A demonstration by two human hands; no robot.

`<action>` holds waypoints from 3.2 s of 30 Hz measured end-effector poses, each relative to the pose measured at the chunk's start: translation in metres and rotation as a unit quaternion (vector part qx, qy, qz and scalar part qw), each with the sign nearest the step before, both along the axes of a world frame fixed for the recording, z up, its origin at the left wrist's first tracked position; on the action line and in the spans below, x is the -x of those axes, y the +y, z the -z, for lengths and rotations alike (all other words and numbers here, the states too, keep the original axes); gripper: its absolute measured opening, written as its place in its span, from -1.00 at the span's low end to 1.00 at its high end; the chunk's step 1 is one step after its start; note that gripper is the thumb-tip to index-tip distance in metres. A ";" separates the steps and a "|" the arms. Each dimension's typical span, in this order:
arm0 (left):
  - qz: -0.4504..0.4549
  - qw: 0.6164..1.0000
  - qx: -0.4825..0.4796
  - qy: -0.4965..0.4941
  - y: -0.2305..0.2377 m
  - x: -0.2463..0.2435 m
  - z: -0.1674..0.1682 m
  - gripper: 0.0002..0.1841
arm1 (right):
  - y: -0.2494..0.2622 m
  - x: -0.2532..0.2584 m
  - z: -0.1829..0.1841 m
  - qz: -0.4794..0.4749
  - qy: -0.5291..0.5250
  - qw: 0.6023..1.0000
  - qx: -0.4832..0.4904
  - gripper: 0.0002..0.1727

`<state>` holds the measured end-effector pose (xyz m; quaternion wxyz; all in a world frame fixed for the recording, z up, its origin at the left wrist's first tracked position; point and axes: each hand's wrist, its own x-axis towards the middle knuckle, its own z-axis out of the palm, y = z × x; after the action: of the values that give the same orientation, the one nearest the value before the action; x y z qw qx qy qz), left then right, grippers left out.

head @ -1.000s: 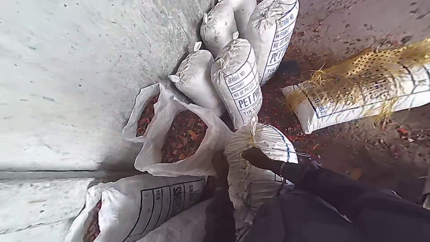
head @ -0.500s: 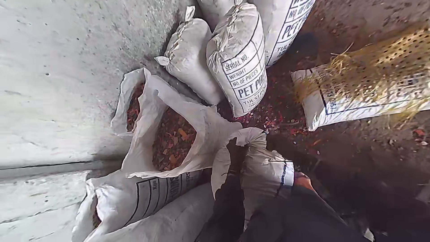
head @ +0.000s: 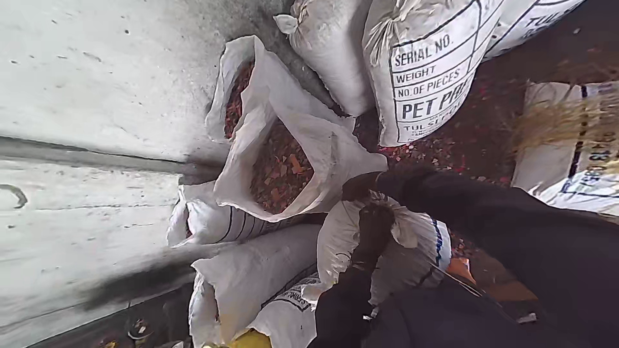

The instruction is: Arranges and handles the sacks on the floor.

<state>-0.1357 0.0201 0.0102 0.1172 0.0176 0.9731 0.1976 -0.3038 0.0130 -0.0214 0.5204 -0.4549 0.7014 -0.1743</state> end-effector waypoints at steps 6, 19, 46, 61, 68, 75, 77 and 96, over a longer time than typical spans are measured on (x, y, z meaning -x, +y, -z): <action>0.021 0.990 0.128 -0.046 0.008 0.022 -0.008 -0.67 | -0.008 -0.019 -0.020 -0.066 0.021 0.998 0.009 -0.54; 0.017 0.939 0.196 -0.283 0.025 0.048 -0.042 -0.66 | 0.082 -0.005 -0.037 0.219 0.140 0.947 0.190 -0.47; 0.088 0.970 0.083 -0.212 -0.020 0.044 -0.007 -0.62 | 0.151 -0.222 -0.021 0.536 0.046 0.832 0.139 -0.60; -0.064 0.975 -0.073 -0.199 -0.021 0.024 -0.008 -0.71 | 0.161 -0.074 0.015 0.612 0.005 0.790 0.039 -0.61; -0.154 0.978 -0.096 -0.105 -0.011 0.010 0.001 -0.67 | 0.093 -0.057 0.005 0.429 0.014 0.900 0.077 -0.61; -0.198 0.971 -0.126 -0.051 -0.004 0.001 0.006 -0.68 | 0.107 -0.071 -0.008 0.374 0.027 0.924 0.067 -0.75; -0.210 0.967 -0.139 -0.030 -0.004 -0.001 0.011 -0.71 | 0.105 -0.068 -0.011 0.335 0.040 0.940 0.048 -0.77; -0.235 0.964 -0.113 0.046 0.000 -0.006 0.029 -0.77 | 0.136 -0.057 0.017 0.173 0.018 0.962 0.212 -0.79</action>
<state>-0.1297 0.0198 -0.0185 0.0194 -0.1893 0.9256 0.3272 -0.2465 0.1486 -0.0379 0.3611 -0.4298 0.7255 -0.3981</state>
